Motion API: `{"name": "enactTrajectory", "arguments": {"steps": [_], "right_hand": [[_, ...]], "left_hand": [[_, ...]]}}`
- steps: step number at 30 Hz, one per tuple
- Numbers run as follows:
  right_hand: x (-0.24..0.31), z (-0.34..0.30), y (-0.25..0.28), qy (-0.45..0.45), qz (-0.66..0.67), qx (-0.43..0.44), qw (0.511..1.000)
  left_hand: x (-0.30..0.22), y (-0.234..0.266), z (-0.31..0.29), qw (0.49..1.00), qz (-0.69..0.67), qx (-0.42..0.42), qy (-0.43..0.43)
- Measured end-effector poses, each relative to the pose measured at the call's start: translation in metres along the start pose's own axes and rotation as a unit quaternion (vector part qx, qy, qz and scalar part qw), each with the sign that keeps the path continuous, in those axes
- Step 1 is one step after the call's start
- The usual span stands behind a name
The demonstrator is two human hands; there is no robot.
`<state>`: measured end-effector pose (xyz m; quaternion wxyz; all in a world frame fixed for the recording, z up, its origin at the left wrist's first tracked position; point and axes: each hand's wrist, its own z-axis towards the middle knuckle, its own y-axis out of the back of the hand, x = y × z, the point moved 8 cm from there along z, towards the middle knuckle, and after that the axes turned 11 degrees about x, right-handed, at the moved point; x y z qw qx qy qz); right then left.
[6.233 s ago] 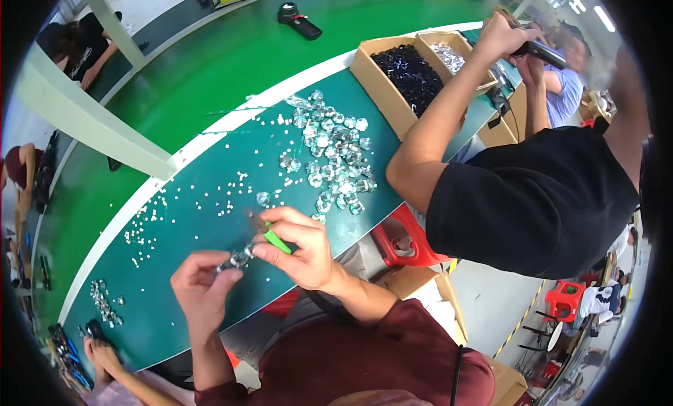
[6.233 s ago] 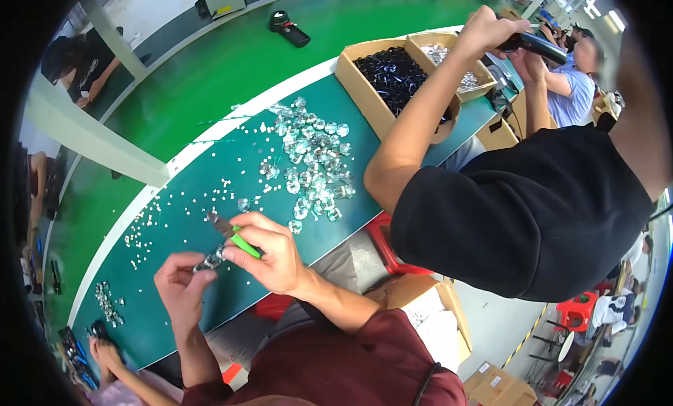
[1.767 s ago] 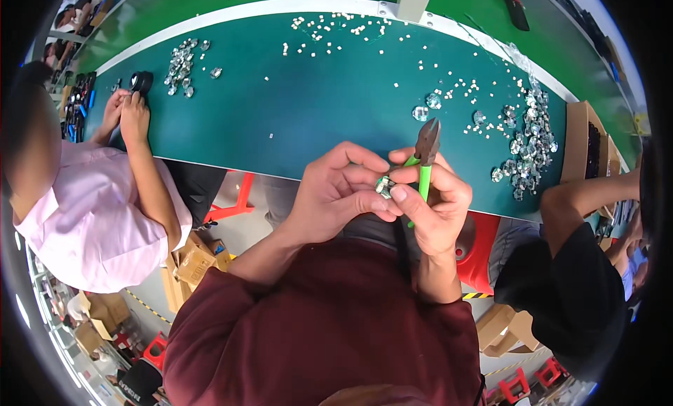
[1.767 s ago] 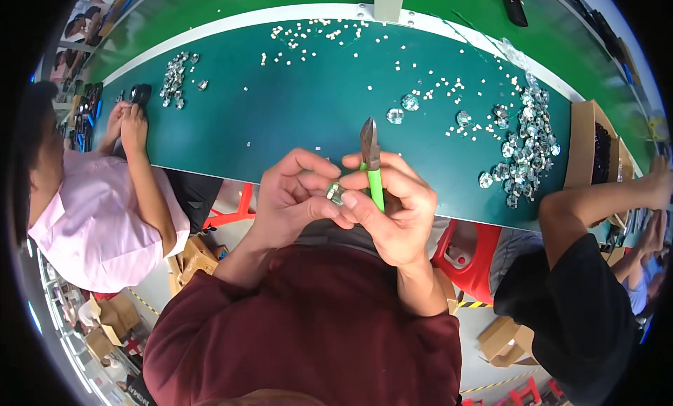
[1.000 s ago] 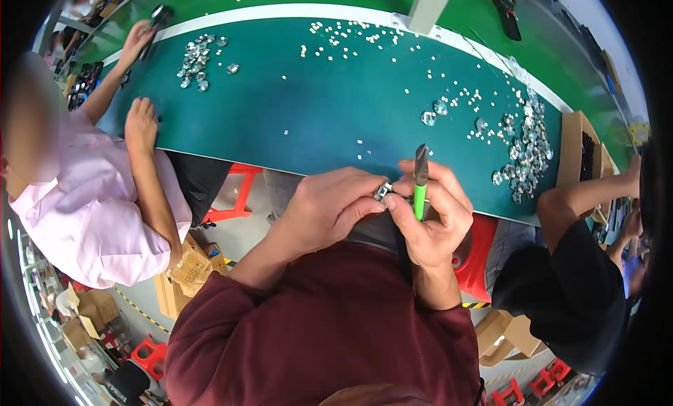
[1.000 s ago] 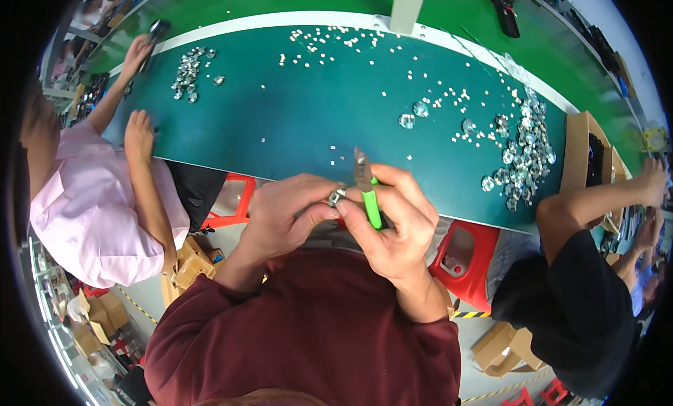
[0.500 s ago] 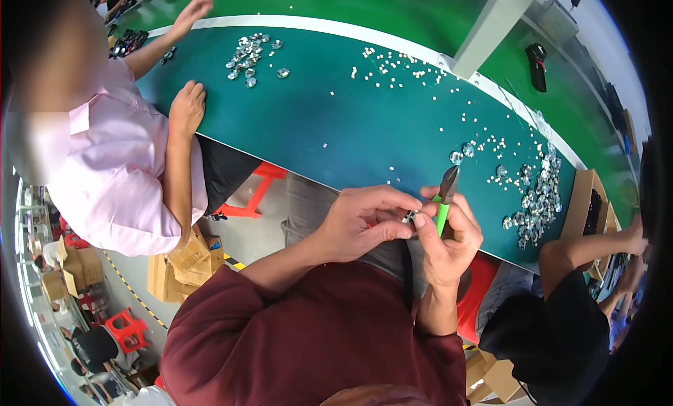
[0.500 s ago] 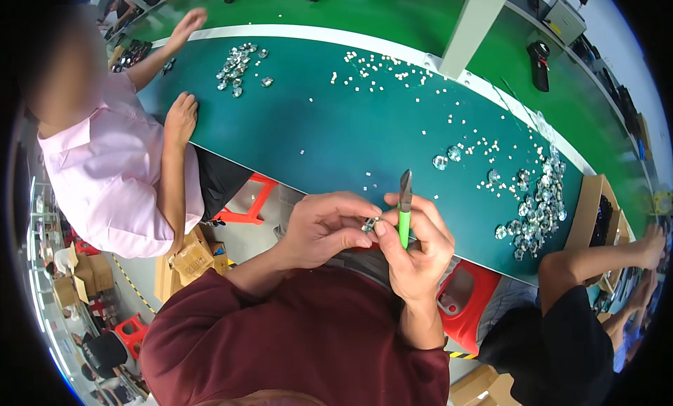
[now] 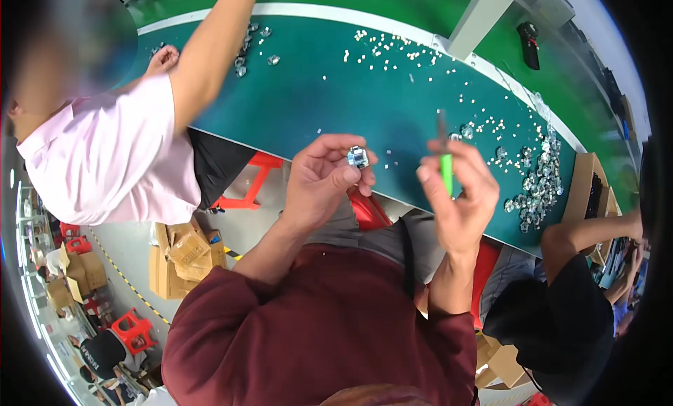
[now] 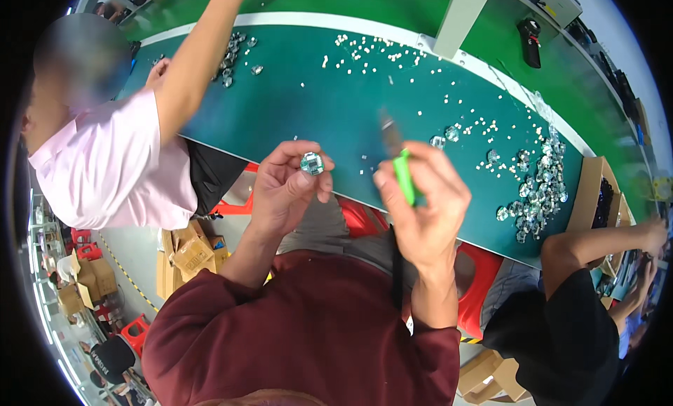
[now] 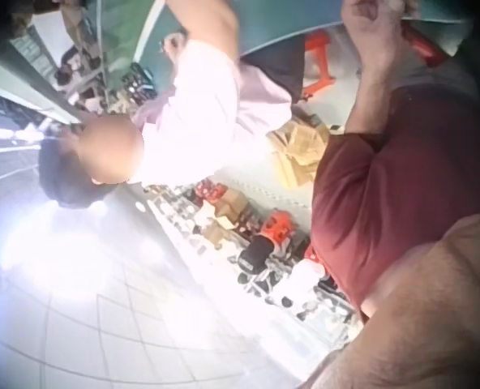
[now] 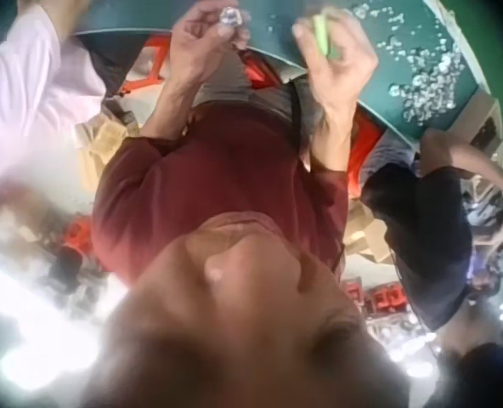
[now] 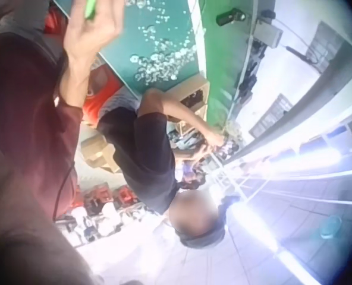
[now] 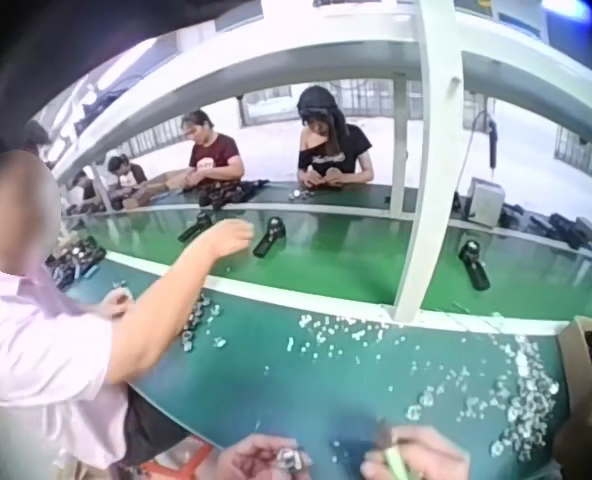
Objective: Trim excess pins or material from small electronic components using diagonal cutters on an assembly line.
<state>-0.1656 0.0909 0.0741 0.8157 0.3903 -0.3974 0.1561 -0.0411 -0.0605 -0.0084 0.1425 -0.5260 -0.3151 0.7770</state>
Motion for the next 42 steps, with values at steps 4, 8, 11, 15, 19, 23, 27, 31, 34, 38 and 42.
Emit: {"name": "enactTrajectory", "arguments": {"steps": [4, 8, 11, 15, 19, 23, 27, 31, 34, 38, 42], "right_hand": [[0.004, -0.022, -0.019, -0.031, 0.041, 0.096, 0.994], [0.013, -0.029, -0.017, 0.039, -0.083, 0.12, 0.989], [0.023, -0.028, -0.016, 0.055, -0.167, 0.145, 0.974], [0.027, -0.028, -0.016, 0.066, -0.186, 0.149, 0.969], [0.027, -0.03, -0.017, 0.07, -0.213, 0.146, 0.964], [0.032, -0.029, -0.017, 0.076, -0.221, 0.134, 0.963], [0.036, -0.029, -0.017, 0.08, -0.256, 0.126, 0.955], [0.038, -0.03, -0.014, 0.065, -0.274, 0.13, 0.951], [0.039, -0.03, -0.011, 0.066, -0.281, 0.126, 0.949], [0.038, -0.03, -0.011, 0.05, -0.271, 0.131, 0.952], [0.04, -0.031, -0.011, 0.06, -0.264, 0.129, 0.954]], "left_hand": [[0.002, -0.002, -0.001, 1.0, -0.021, 0.016, 0.009], [0.0, -0.006, 0.0, 0.999, -0.016, 0.039, 0.006], [-0.003, -0.01, -0.001, 0.998, 0.01, 0.052, 0.019], [-0.001, -0.014, -0.004, 0.997, 0.04, 0.048, 0.034], [0.0, -0.013, -0.005, 0.997, 0.054, 0.045, 0.028], [0.0, -0.013, -0.006, 0.997, 0.054, 0.037, 0.032], [0.005, -0.015, -0.005, 0.999, 0.023, 0.016, 0.015], [0.011, -0.017, -0.004, 1.0, -0.014, 0.014, -0.003], [0.011, -0.019, -0.002, 0.999, -0.018, 0.027, 0.011], [-0.009, -0.027, 0.003, 0.993, 0.106, 0.054, -0.018], [-0.019, -0.033, 0.006, 0.973, 0.199, 0.101, -0.052]]}}
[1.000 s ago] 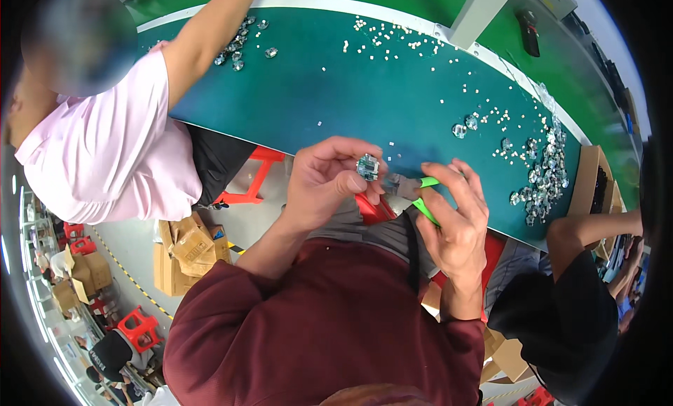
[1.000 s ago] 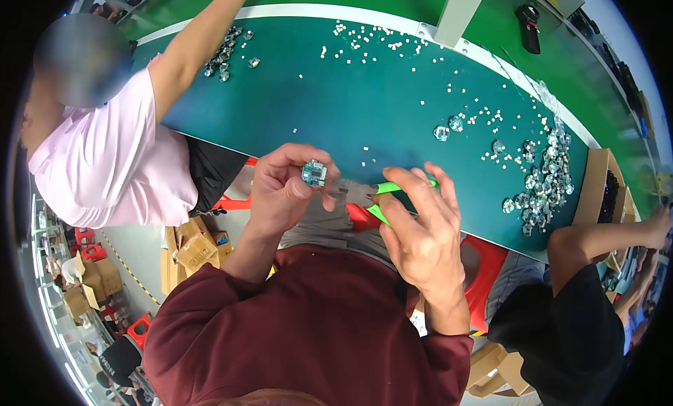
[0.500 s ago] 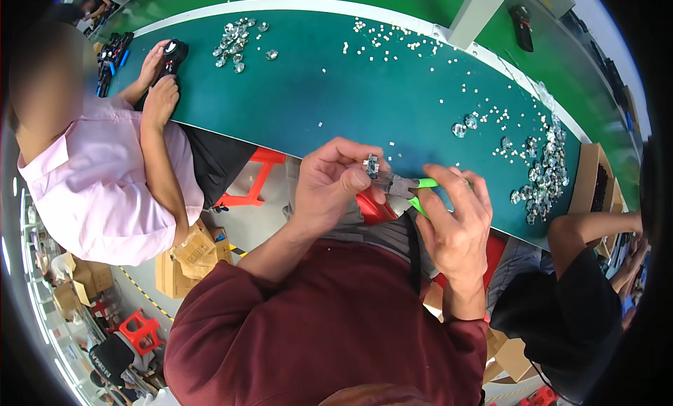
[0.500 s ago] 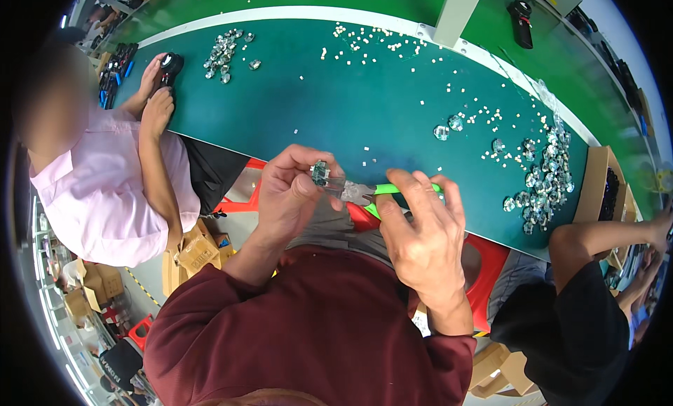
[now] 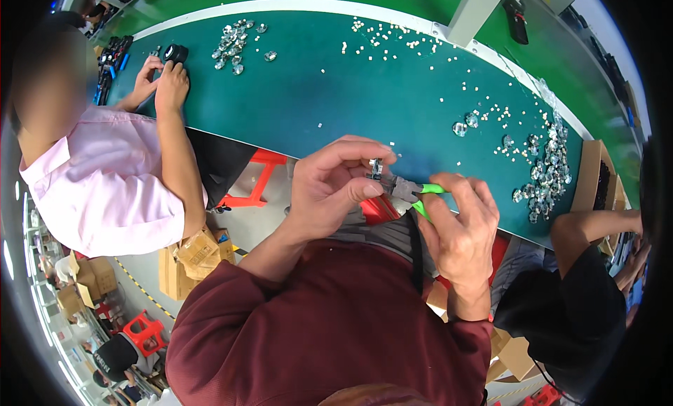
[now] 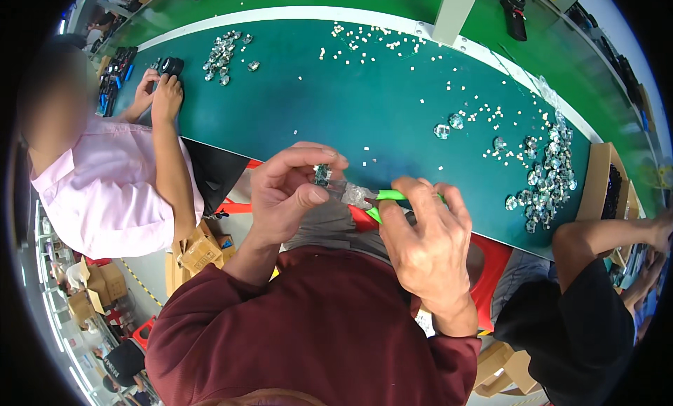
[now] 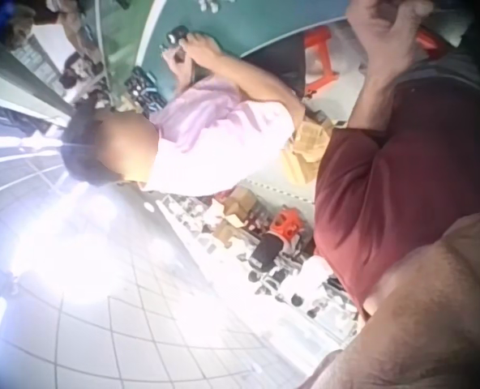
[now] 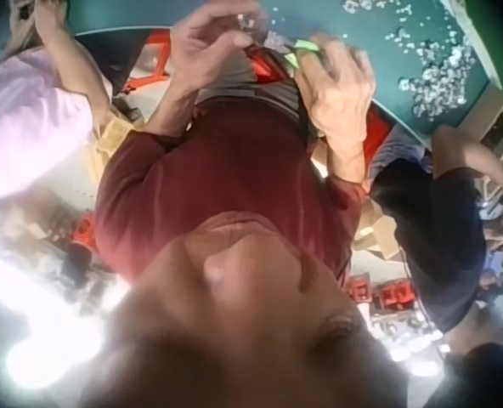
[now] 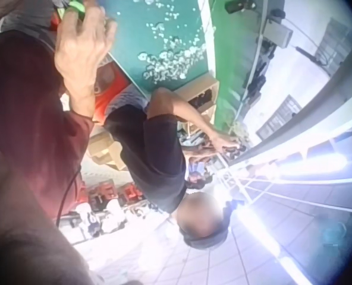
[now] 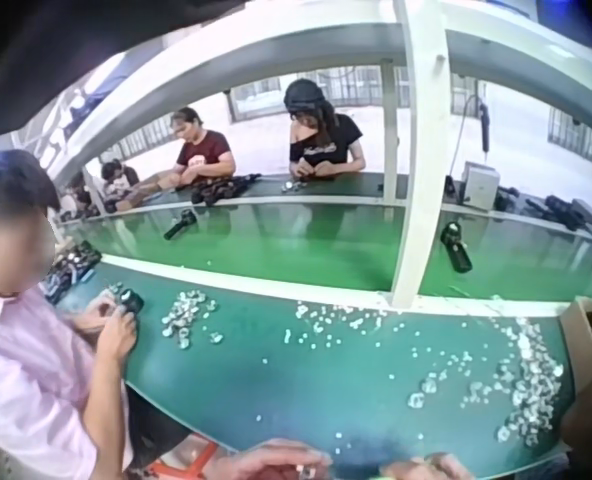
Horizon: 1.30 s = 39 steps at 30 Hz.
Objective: Trim excess pins or material from small electronic components using diagonal cutters on an assembly line.
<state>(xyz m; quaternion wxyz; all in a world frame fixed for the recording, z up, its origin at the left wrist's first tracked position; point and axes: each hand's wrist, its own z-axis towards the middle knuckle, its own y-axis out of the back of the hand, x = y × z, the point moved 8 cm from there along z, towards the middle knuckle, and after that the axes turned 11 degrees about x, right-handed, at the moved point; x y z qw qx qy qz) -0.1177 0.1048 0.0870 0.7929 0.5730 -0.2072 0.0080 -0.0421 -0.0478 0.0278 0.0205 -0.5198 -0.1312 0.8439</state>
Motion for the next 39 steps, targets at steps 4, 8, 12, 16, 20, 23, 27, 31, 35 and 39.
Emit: {"name": "enactTrajectory", "arguments": {"steps": [4, 8, 12, 16, 20, 23, 27, 31, 35, 39], "right_hand": [[0.003, 0.001, 0.004, 0.015, 0.0, -0.018, 1.0], [0.007, 0.001, 0.006, 0.018, -0.002, -0.021, 1.0], [0.008, 0.001, 0.007, 0.022, 0.005, -0.023, 0.999], [0.01, 0.002, 0.009, 0.026, 0.002, -0.02, 0.999], [0.011, 0.002, 0.01, 0.029, -0.008, -0.018, 0.999], [0.011, 0.003, 0.01, 0.03, -0.012, -0.017, 0.999], [0.01, 0.003, 0.01, 0.031, -0.015, -0.017, 0.999], [0.011, 0.005, 0.014, 0.012, -0.024, 0.004, 1.0], [0.011, 0.008, 0.015, 0.013, -0.028, 0.013, 0.999], [0.011, 0.008, 0.017, 0.007, -0.031, 0.021, 0.999]], "left_hand": [[-0.006, -0.005, 0.0, 0.999, -0.019, -0.025, 0.016], [-0.006, 0.0, -0.003, 0.999, 0.013, -0.021, 0.026], [-0.009, 0.002, -0.004, 0.999, 0.016, -0.035, 0.025], [-0.012, 0.002, -0.004, 0.999, 0.012, -0.038, 0.018], [-0.014, 0.005, -0.005, 0.998, 0.05, -0.037, 0.009], [-0.015, 0.006, -0.005, 0.997, 0.069, -0.035, 0.005], [-0.013, 0.008, -0.006, 0.996, 0.082, -0.03, 0.009], [-0.015, 0.008, -0.006, 0.995, 0.1, -0.027, -0.003], [-0.017, 0.009, -0.005, 0.993, 0.112, -0.023, -0.009], [-0.016, 0.008, -0.004, 0.993, 0.113, -0.013, -0.007]]}}
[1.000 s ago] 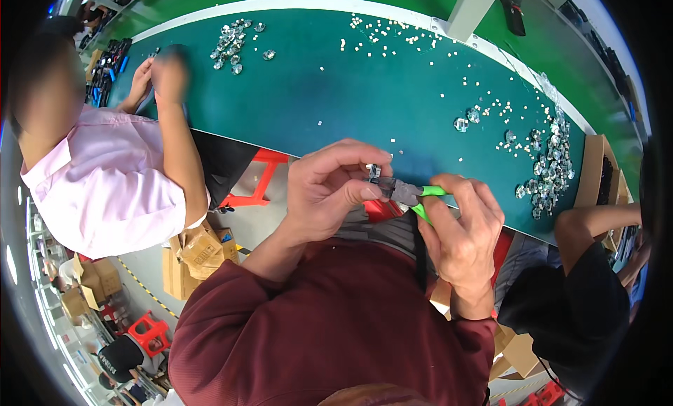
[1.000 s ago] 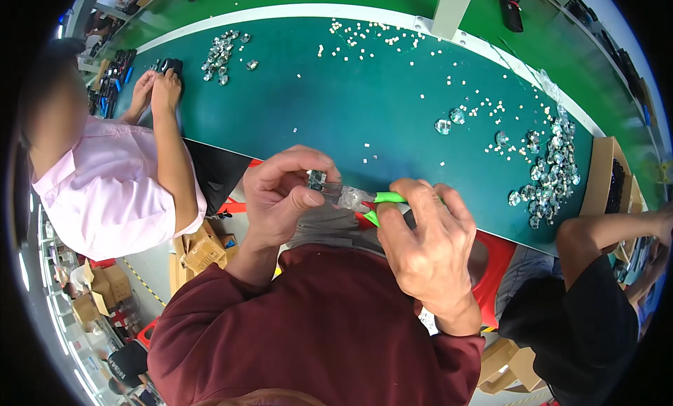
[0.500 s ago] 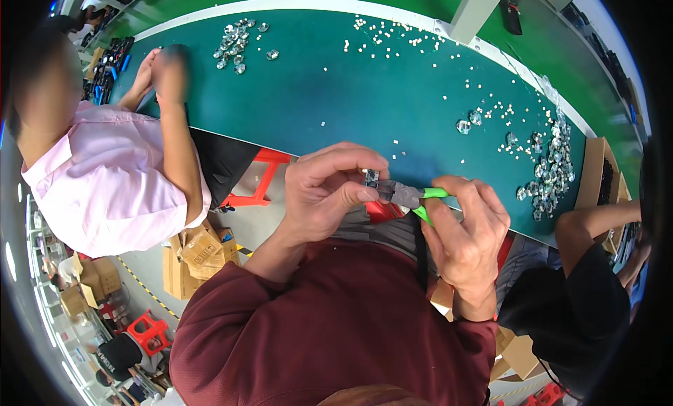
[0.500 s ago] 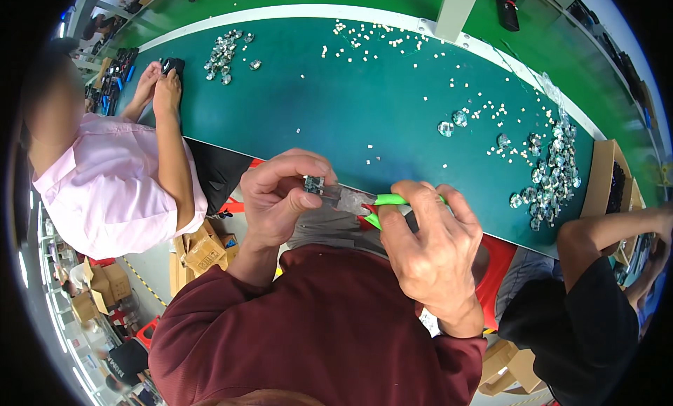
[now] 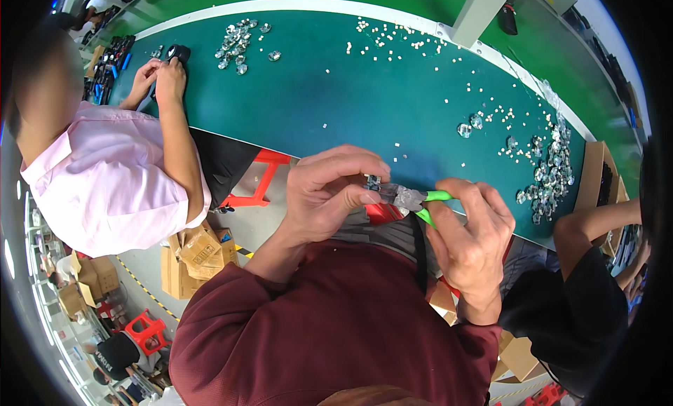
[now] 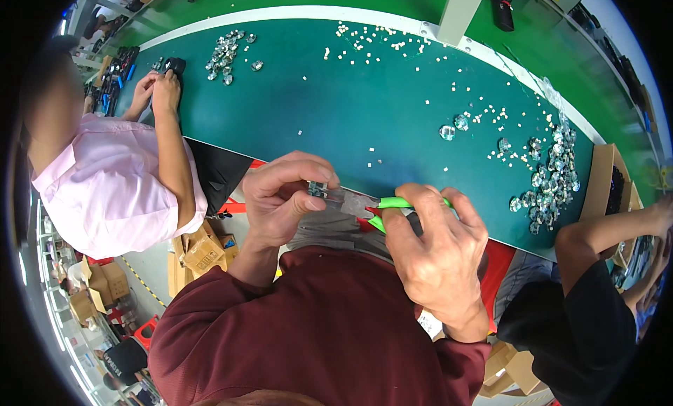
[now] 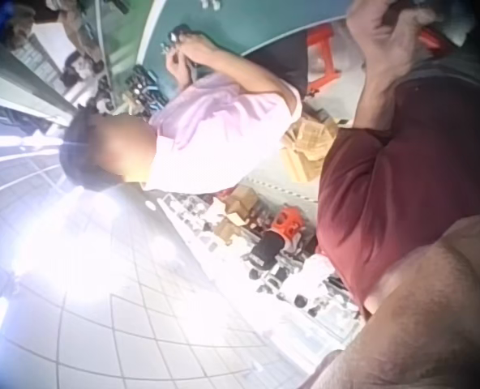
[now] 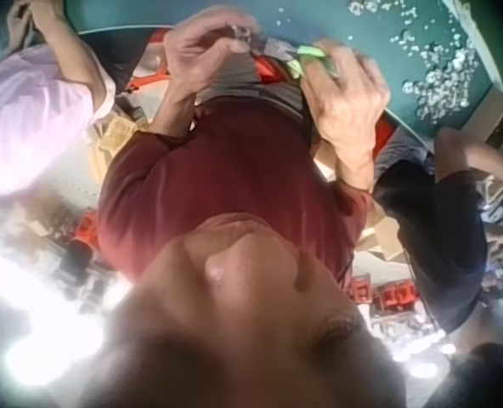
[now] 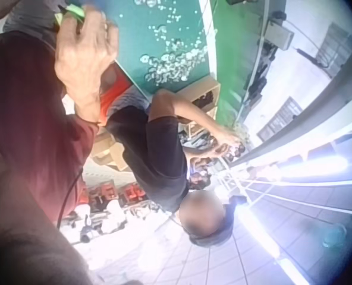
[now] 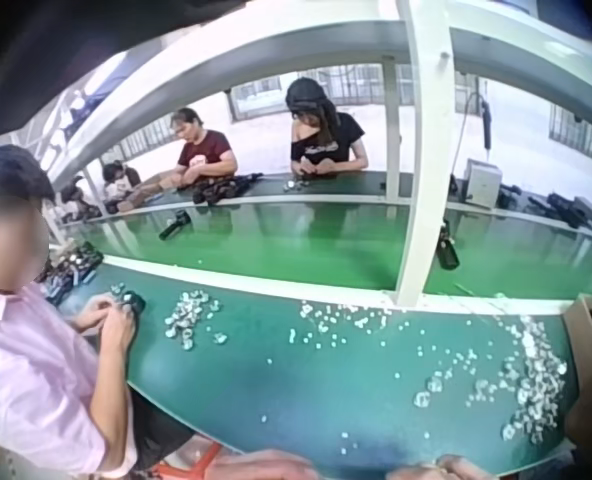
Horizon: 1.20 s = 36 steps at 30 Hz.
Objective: Trim excess pins or material from small electronic components using diagonal cutters on an assembly line.
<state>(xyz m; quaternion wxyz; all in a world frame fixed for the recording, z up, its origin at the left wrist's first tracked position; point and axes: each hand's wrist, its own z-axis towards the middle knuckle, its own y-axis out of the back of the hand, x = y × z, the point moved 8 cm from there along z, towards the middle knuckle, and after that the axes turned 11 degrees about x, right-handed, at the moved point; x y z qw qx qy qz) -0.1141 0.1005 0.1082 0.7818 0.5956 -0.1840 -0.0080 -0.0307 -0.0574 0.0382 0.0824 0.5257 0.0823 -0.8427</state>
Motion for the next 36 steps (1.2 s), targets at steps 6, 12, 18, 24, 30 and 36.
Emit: {"name": "enactTrajectory", "arguments": {"steps": [6, 12, 18, 24, 30, 36], "right_hand": [[-0.0002, -0.0007, 0.0006, 0.0, 0.004, 0.001, 1.0], [-0.0004, -0.0002, 0.002, -0.001, 0.004, 0.006, 1.0], [-0.0001, -0.0004, 0.0026, 0.002, 0.001, 0.003, 1.0], [-0.0003, -0.0015, 0.003, -0.003, -0.004, -0.002, 1.0], [-0.0001, -0.001, 0.0039, -0.004, -0.007, -0.007, 1.0], [0.0, 0.0002, 0.0049, 0.0, -0.002, -0.007, 1.0]], "left_hand": [[0.0001, -0.0003, -0.0002, 1.0, 0.004, 0.0, -0.002], [-0.0009, 0.0001, 0.0004, 1.0, 0.013, 0.003, -0.005], [-0.0002, -0.0005, -0.0004, 1.0, 0.015, 0.004, 0.001], [0.0027, 0.0004, -0.0014, 1.0, 0.008, -0.006, 0.028], [0.0026, 0.0003, -0.0019, 1.0, 0.008, -0.01, 0.027], [0.0023, 0.0005, -0.0024, 1.0, 0.004, -0.006, -0.005]]}}
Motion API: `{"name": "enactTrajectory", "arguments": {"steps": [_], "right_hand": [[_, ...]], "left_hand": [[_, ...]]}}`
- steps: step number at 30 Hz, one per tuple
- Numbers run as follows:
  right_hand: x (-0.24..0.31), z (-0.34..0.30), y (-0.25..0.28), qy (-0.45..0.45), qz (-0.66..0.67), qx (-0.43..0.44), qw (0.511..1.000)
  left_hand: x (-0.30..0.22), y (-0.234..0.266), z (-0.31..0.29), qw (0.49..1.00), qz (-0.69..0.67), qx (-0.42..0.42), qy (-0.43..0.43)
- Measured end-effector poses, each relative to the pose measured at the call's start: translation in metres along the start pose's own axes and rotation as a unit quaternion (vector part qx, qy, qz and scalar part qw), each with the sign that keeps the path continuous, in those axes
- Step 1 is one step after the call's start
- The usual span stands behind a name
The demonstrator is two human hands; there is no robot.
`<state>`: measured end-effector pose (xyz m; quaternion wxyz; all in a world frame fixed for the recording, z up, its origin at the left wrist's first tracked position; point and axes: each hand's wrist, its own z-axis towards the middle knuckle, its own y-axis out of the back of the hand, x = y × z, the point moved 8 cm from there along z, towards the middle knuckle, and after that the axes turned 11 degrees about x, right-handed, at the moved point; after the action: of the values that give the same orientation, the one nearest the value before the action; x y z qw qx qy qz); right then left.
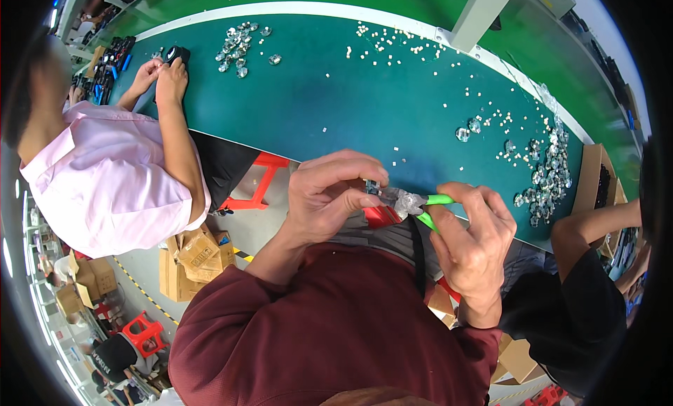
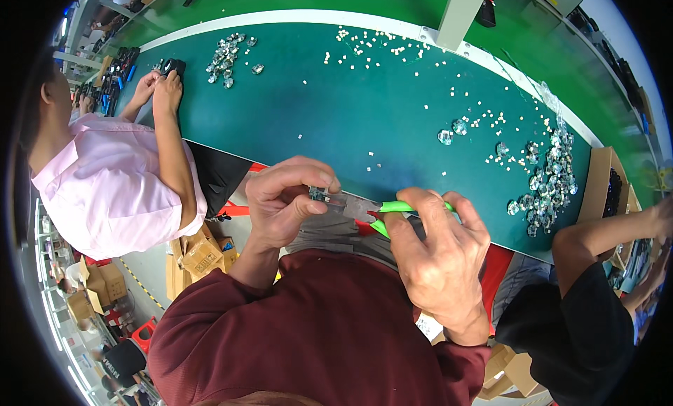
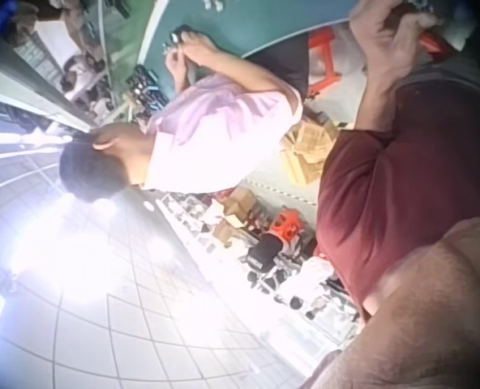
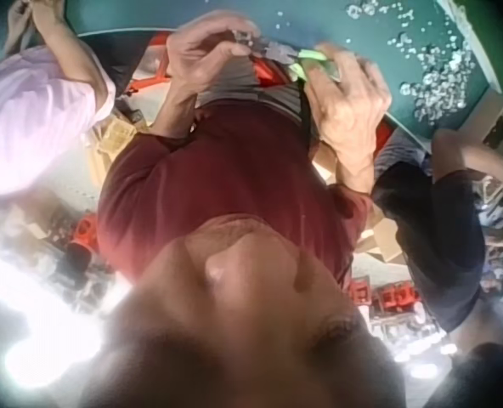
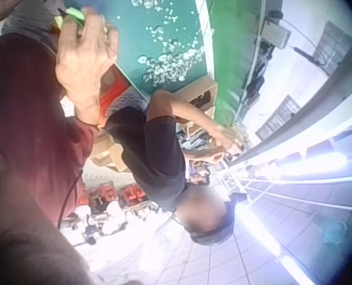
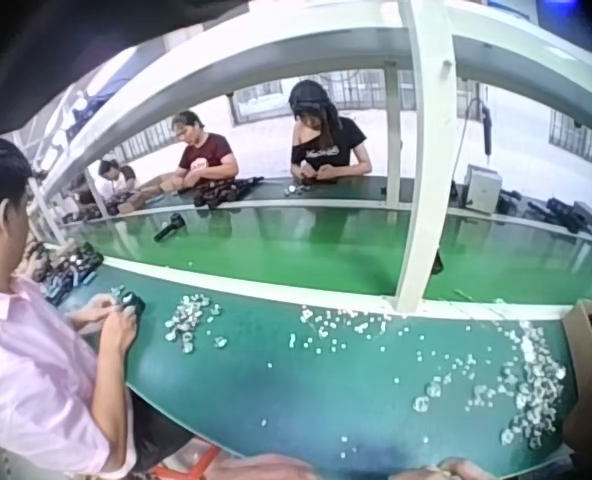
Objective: Trim excess pins or material from small electronic components using diagonal cutters on an assembly line.
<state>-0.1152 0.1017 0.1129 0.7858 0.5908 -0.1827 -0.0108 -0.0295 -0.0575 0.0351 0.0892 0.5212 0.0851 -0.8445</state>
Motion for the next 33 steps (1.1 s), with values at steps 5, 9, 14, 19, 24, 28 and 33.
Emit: {"name": "enactTrajectory", "arguments": {"steps": [5, 9, 14, 19, 24, 28, 33], "right_hand": [[-0.0015, -0.0022, -0.0013, 0.012, 0.021, -0.002, 1.0], [-0.001, -0.0012, -0.0001, 0.014, 0.021, -0.001, 1.0], [-0.0019, -0.0017, -0.0005, 0.017, 0.019, -0.001, 1.0], [-0.0023, -0.0016, 0.0001, 0.013, 0.016, 0.004, 1.0], [-0.0019, -0.001, 0.0006, 0.018, 0.014, -0.001, 1.0], [-0.0025, -0.0008, 0.0003, 0.017, 0.02, 0.003, 1.0], [-0.0023, -0.0006, 0.0011, 0.013, 0.018, 0.003, 1.0]], "left_hand": [[-0.0005, -0.0001, -0.0002, 1.0, -0.002, 0.002, -0.001], [-0.0021, -0.0006, -0.0002, 1.0, -0.005, 0.0, 0.004], [-0.0004, 0.0002, 0.0002, 1.0, 0.001, -0.003, -0.004], [0.0006, 0.0002, -0.0004, 1.0, 0.027, 0.004, -0.008], [-0.0003, -0.0002, -0.0005, 1.0, 0.02, 0.002, -0.008], [0.001, -0.0001, -0.0008, 1.0, 0.019, 0.007, -0.009], [-0.0001, -0.0006, 0.0001, 1.0, 0.008, 0.005, -0.01]]}}
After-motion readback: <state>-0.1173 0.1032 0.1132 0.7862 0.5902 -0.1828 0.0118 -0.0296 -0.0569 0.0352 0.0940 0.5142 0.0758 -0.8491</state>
